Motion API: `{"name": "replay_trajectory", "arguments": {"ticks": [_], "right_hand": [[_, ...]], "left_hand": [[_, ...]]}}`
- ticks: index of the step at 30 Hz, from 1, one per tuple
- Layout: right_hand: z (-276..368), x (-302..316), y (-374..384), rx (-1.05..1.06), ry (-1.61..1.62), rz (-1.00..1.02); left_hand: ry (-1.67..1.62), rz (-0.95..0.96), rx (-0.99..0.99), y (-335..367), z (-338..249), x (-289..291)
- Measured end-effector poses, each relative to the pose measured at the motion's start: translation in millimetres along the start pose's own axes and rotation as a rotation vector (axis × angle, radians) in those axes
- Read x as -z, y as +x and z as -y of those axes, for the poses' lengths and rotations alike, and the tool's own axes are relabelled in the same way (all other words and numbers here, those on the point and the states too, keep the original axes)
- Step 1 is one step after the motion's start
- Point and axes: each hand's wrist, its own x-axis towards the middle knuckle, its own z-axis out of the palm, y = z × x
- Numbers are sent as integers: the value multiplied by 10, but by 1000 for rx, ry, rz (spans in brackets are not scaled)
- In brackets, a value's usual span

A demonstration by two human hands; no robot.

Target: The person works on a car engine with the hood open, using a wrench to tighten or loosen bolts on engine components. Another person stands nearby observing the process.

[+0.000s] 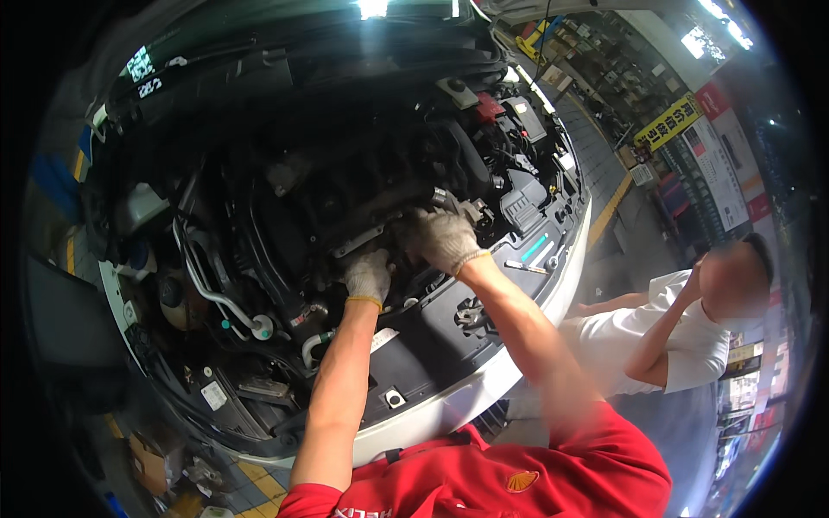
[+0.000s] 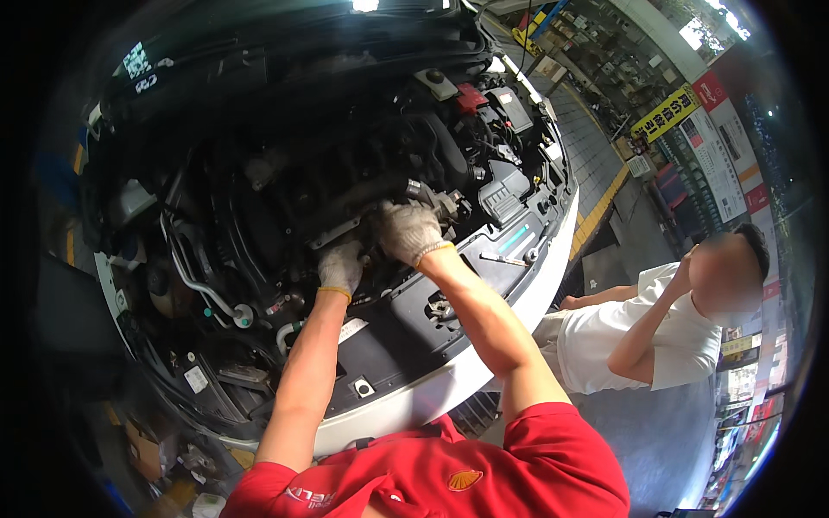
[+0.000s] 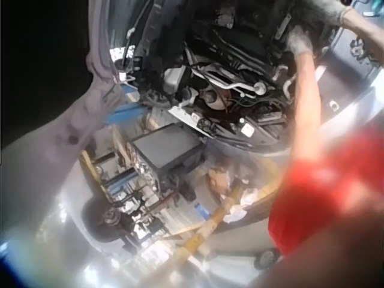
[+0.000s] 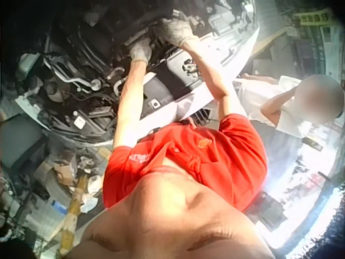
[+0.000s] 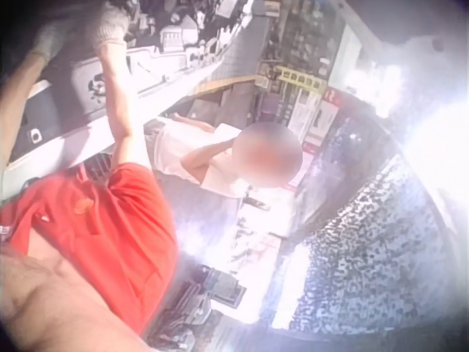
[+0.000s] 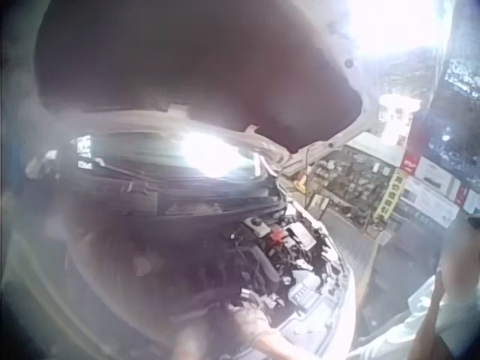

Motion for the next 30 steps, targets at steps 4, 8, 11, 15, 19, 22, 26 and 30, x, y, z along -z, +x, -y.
{"name": "replay_trajectory", "arguments": {"ticks": [4,8,11,15,19,22,26,30], "right_hand": [[-34,-134,-306,-38,157,-6],[-177,-386,-981,-137,104,143],[-107,-348,-1014,-60,103,125],[6,-6,-506,44,45,226],[211,246,131,47,-69,133],[353,136,557,40,-41,65],[181,68,632,33,28,160],[240,383,90,-23,-89,255]], "left_hand": [[49,-48,-23,-18,71,-30],[38,-107,-52,-42,19,-124],[27,-159,-105,-37,46,-189],[73,-85,-14,-146,104,-62],[95,-135,-146,-24,85,-79],[151,-231,-200,50,136,-281],[221,-236,-182,82,143,-422],[108,-106,-109,-35,41,-144]]}}
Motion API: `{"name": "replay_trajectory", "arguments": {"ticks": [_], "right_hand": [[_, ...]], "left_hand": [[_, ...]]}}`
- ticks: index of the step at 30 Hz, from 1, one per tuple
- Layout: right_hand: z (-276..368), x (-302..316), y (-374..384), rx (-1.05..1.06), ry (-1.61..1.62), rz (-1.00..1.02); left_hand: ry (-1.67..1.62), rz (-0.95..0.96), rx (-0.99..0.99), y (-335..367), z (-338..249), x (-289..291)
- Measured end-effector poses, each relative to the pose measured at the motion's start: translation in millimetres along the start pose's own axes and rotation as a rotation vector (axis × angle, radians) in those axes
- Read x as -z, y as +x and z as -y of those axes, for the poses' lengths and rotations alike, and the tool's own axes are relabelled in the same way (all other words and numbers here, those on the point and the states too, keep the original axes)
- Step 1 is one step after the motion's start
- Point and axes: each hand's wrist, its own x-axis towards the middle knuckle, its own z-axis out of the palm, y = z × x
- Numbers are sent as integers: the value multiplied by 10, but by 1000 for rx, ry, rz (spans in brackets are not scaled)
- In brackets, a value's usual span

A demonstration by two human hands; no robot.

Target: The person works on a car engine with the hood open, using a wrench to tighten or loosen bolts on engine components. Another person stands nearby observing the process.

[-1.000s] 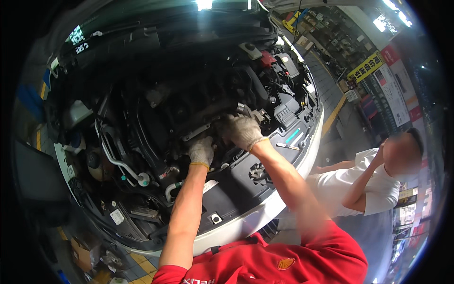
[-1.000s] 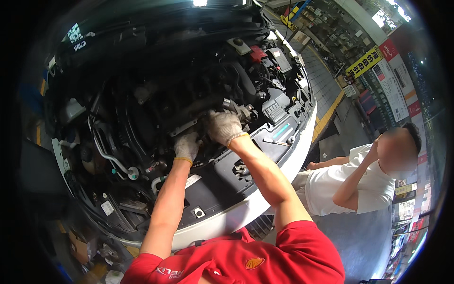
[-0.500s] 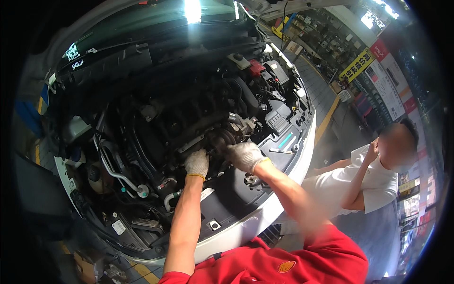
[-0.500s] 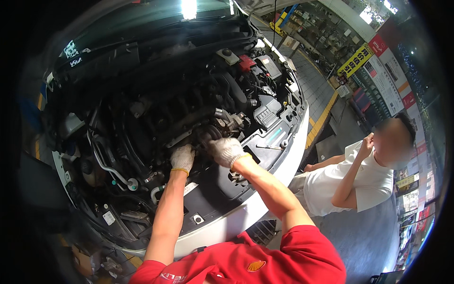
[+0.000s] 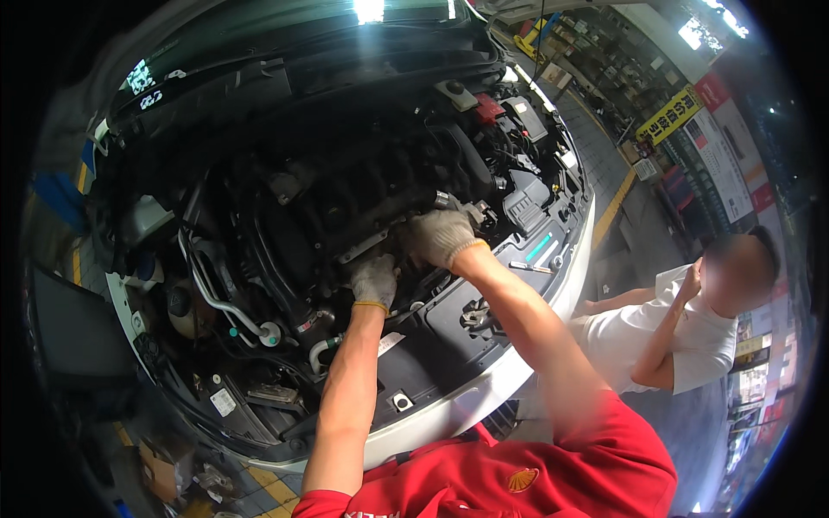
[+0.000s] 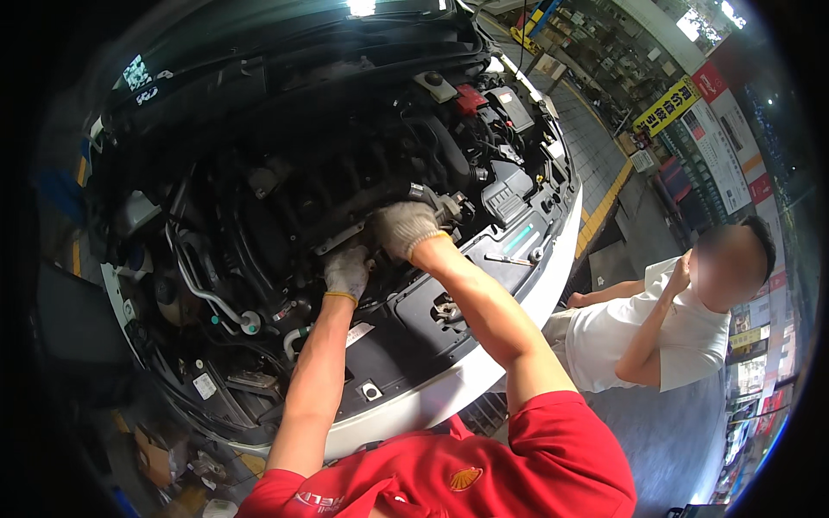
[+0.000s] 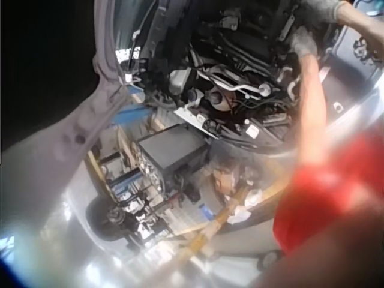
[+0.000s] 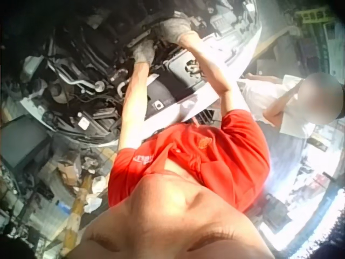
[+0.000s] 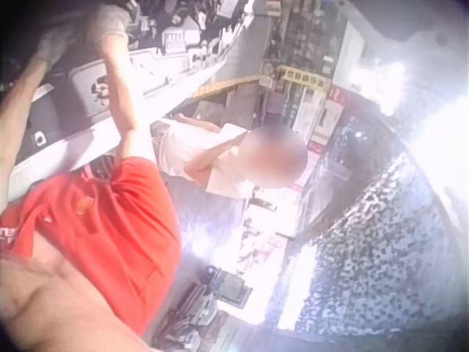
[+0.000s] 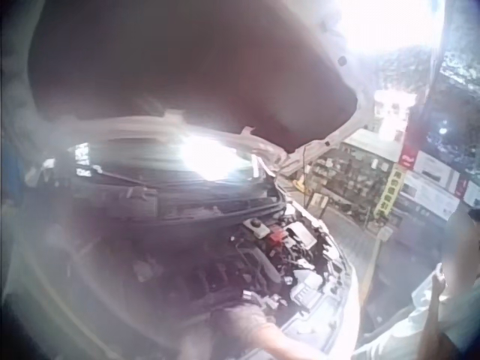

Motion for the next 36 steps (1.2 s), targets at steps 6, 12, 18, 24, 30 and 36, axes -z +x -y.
{"name": "replay_trajectory", "arguments": {"ticks": [6,12,18,24,30,36], "right_hand": [[-225,-903,-733,-59,126,-53],[-345,-771,-618,82,144,-12],[91,-14,279,69,-38,-25],[34,-284,785,75,55,-126],[-229,-566,-558,-44,144,-47],[-309,-635,-621,39,138,-67]], "left_hand": [[-20,-72,-10,-35,59,-7],[-41,3,53,-41,11,-10],[-3,-92,-54,33,146,-143],[-39,-57,-129,92,225,-185],[21,46,20,54,104,-50],[-15,-10,7,14,131,-63]]}}
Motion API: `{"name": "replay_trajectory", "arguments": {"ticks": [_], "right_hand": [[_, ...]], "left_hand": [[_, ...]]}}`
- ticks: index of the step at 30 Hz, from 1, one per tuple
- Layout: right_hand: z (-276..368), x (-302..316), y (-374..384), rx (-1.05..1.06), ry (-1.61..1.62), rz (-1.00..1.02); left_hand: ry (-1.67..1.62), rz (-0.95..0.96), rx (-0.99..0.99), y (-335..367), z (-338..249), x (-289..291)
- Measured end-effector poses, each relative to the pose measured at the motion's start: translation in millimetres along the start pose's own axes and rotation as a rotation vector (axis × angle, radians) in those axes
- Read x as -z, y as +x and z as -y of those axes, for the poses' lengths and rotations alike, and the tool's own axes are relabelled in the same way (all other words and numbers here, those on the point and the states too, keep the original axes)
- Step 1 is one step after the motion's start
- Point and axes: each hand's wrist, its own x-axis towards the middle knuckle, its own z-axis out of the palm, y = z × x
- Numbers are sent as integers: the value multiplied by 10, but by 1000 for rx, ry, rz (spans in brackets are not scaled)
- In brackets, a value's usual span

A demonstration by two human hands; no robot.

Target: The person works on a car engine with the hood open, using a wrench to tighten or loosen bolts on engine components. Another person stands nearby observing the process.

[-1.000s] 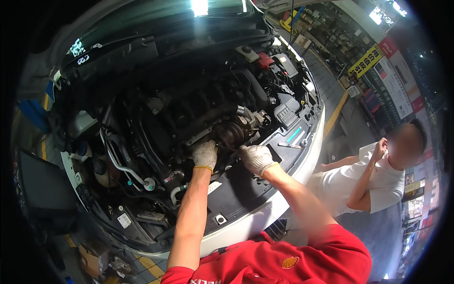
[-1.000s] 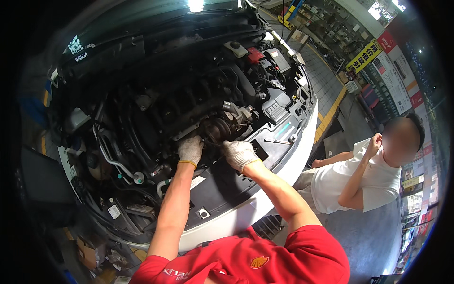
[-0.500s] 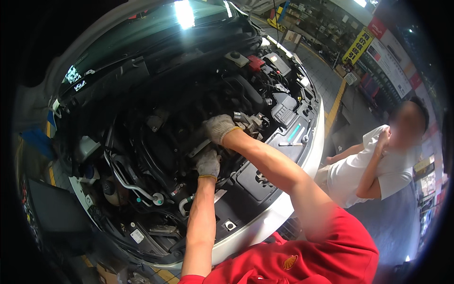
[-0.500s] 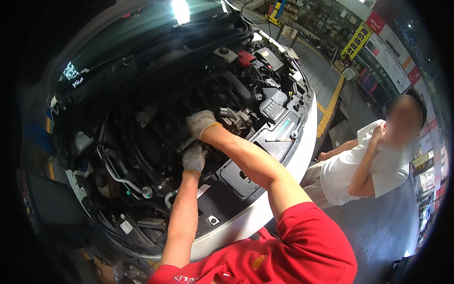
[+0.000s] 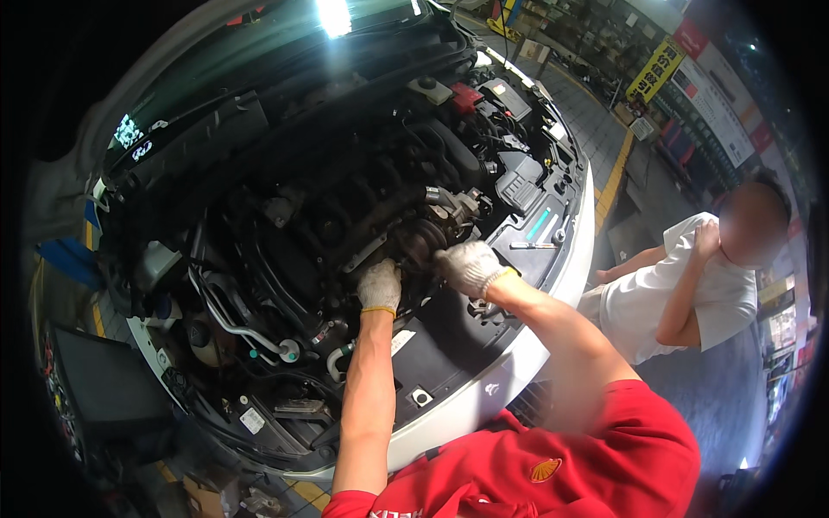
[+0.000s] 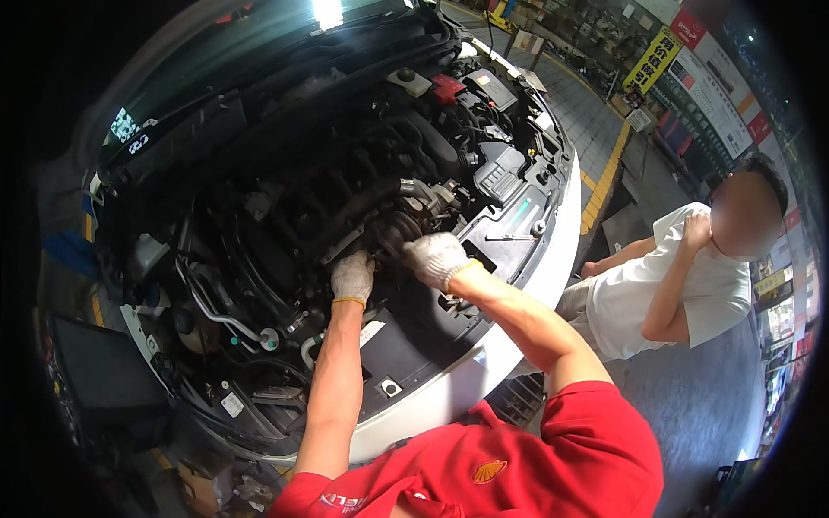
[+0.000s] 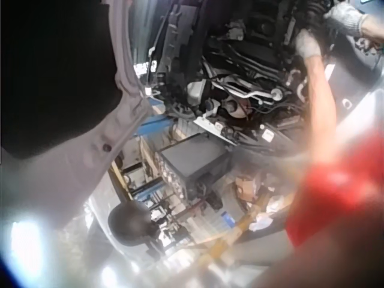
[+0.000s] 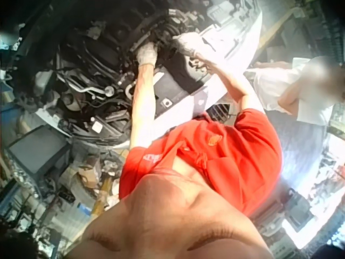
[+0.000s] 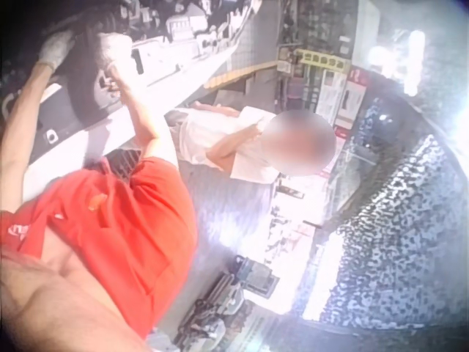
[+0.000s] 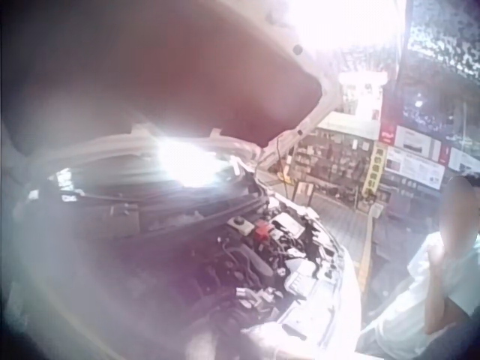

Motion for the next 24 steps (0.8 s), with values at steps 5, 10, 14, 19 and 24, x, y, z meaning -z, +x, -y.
{"name": "replay_trajectory", "arguments": {"ticks": [5,10,14,19,24], "right_hand": [[303,530,731,99,-127,48],[602,351,1436,12,-62,-90],[653,379,1390,-87,-13,-44],[681,299,1541,-103,-30,-46],[594,406,1415,-130,22,-33]], "left_hand": [[-3,122,53,21,-117,192],[7,-115,-91,52,21,-85],[93,-1,-57,-6,-135,128],[-43,4,-27,62,21,-103],[18,-145,-145,60,60,-69]]}}
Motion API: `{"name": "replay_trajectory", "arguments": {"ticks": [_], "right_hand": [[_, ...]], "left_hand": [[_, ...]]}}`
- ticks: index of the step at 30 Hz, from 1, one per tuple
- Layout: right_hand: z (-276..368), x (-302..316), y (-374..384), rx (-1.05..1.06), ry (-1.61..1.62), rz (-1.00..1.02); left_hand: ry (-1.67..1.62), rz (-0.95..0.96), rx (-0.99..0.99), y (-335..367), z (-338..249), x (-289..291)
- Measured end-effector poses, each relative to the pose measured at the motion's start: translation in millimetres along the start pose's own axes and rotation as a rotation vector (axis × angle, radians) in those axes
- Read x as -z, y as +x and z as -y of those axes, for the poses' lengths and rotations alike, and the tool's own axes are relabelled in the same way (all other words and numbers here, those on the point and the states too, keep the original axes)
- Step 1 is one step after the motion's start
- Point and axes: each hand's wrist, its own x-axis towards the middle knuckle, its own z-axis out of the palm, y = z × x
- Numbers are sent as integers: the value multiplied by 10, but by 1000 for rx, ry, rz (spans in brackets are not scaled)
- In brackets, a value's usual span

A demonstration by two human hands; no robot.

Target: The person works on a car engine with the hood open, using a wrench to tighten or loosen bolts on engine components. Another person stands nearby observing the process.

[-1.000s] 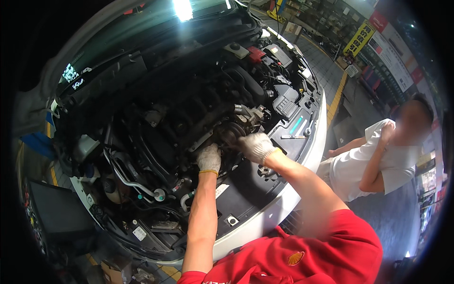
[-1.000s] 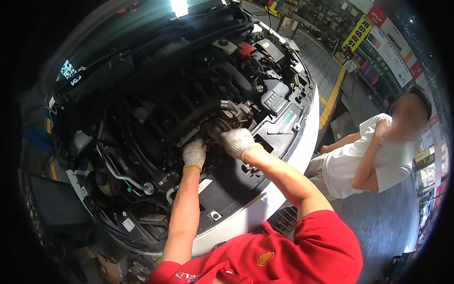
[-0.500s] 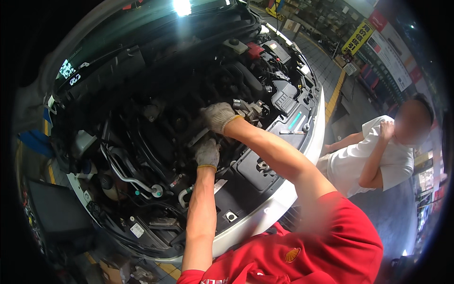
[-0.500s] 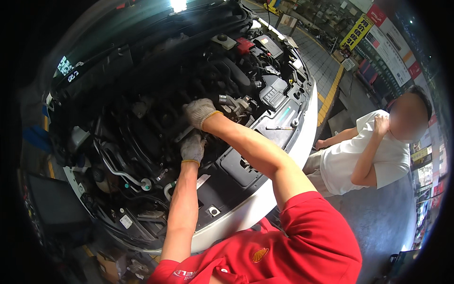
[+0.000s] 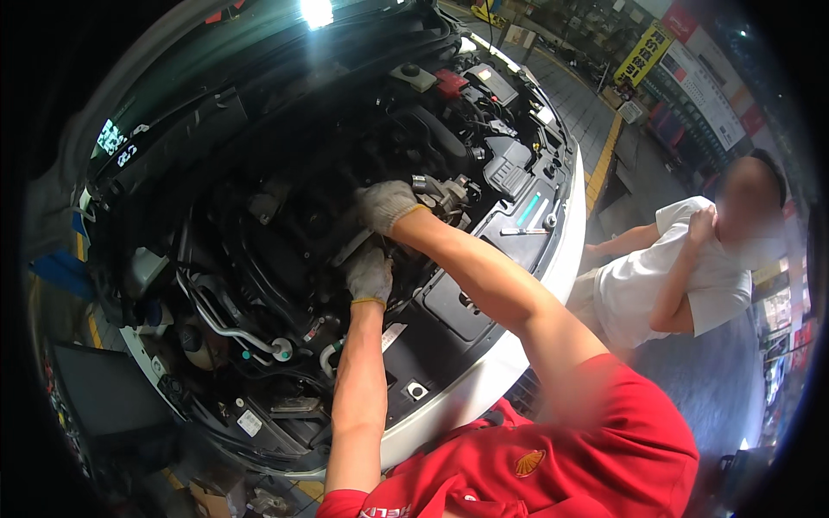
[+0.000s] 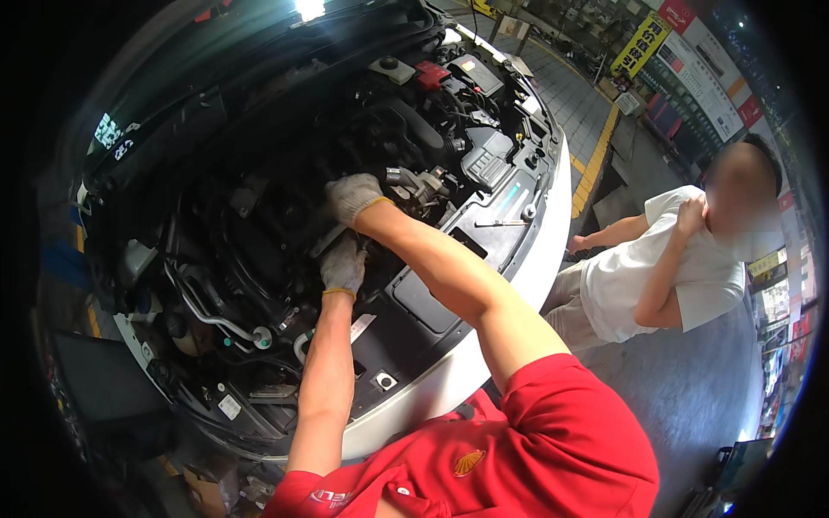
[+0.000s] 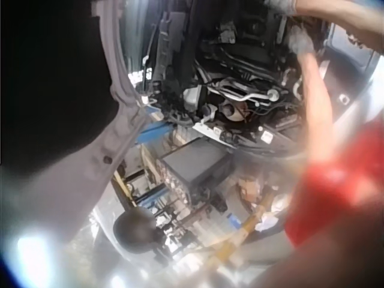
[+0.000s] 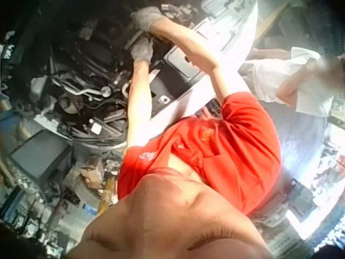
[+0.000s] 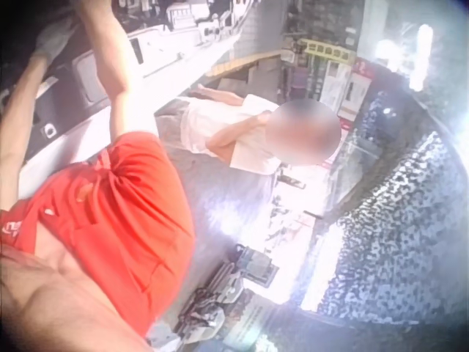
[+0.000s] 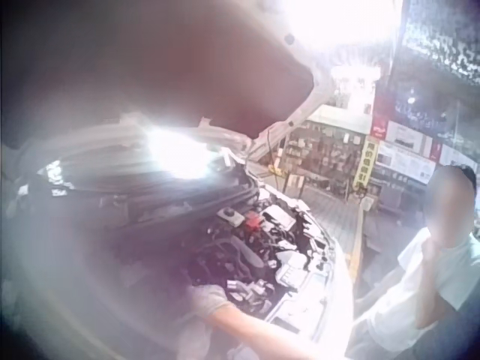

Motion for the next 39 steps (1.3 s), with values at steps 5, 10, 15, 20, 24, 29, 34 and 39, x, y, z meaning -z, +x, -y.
{"name": "replay_trajectory", "arguments": {"ticks": [5,10,15,20,24,29,34,39], "right_hand": [[-491,-309,69,59,-87,-208],[-318,-263,196,13,106,-104],[-236,-111,-53,58,176,-89],[-367,-212,-587,27,92,-159],[-713,-478,-1266,-29,216,-152],[-585,-506,-1493,11,213,-115],[-495,-304,-1282,54,240,-95],[-140,-63,-562,134,89,-136]], "left_hand": [[14,249,-2,293,-486,-20],[43,362,115,94,-241,225],[97,41,26,-14,-100,80],[41,111,63,-8,-117,82],[12,243,212,92,-236,73],[-41,155,198,-29,-155,97],[-57,191,237,17,-115,35],[8,84,143,-13,-70,69]]}}
